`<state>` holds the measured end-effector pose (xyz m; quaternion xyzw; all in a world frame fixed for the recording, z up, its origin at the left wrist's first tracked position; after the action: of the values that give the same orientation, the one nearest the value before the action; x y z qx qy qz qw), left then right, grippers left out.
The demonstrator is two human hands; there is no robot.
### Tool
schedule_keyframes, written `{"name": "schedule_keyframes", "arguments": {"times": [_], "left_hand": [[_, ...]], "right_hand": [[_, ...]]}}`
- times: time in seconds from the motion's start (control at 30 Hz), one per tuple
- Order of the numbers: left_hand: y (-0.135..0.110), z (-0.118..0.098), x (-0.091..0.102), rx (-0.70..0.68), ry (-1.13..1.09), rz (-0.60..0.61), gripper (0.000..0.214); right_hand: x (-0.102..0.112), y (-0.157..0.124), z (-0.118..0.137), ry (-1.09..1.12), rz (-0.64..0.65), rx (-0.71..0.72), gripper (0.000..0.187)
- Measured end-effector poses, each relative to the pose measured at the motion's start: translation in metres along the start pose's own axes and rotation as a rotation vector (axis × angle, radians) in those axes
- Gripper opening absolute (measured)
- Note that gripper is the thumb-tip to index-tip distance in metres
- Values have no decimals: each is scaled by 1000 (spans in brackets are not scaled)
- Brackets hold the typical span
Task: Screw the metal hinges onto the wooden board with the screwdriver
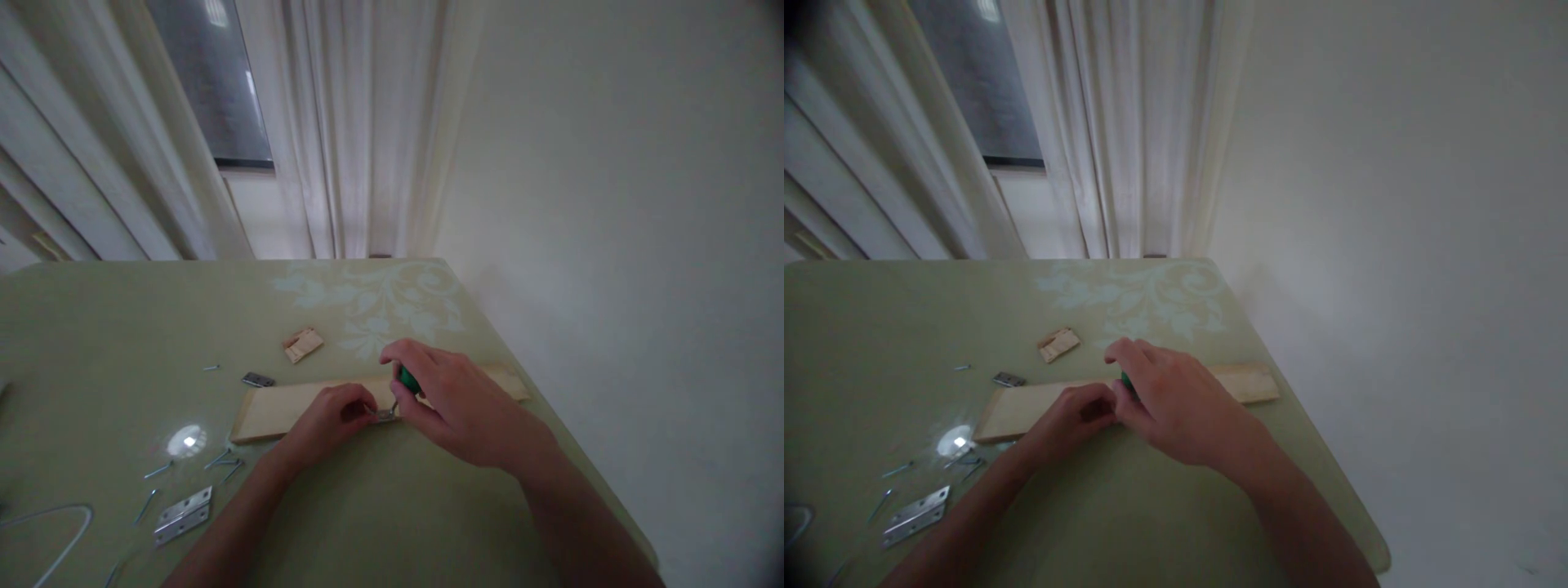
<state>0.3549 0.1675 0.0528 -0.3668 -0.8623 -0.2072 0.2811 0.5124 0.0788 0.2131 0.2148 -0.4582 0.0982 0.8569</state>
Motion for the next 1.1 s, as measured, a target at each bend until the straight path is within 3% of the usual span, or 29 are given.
{"name": "schedule_keyframes", "arguments": {"times": [0.1,0.23,0.3,0.4,0.5,0.6,0.77,0.97,1.1], "left_hand": [[-1,-1,3,-39,14,5,13],[-2,-2,4,-66,19,-16,14],[-2,-3,4,-68,22,-24,15],[-3,-4,3,-88,22,-14,15],[-3,-4,3,-112,31,-21,16],[-4,-3,2,-130,43,-38,16],[-3,-3,1,-139,41,-44,17],[-2,-4,-1,-122,19,-26,17],[-3,1,-4,-62,57,-38,16]], "right_hand": [[4,-3,2,27,25,31,36],[5,-1,1,-3,43,-23,5],[5,0,1,-5,39,-51,16],[7,-2,2,8,35,-70,8],[7,-4,3,41,29,-60,28],[5,-3,2,17,5,-73,12],[3,0,0,33,-15,-69,7],[3,-2,-3,-48,-43,-44,22],[1,1,-2,-89,-35,-50,14]]}}
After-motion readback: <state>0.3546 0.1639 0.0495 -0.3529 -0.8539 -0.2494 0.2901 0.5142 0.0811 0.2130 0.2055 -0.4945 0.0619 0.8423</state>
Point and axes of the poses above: each hand's wrist, its own y-axis towards the middle knuckle, its own x-axis out of the back of the hand, z = x × y, the point moved 5 cm from there along y, towards the middle knuckle, and after that the axes turned 6 degrees about y, right-handed, at the moved point
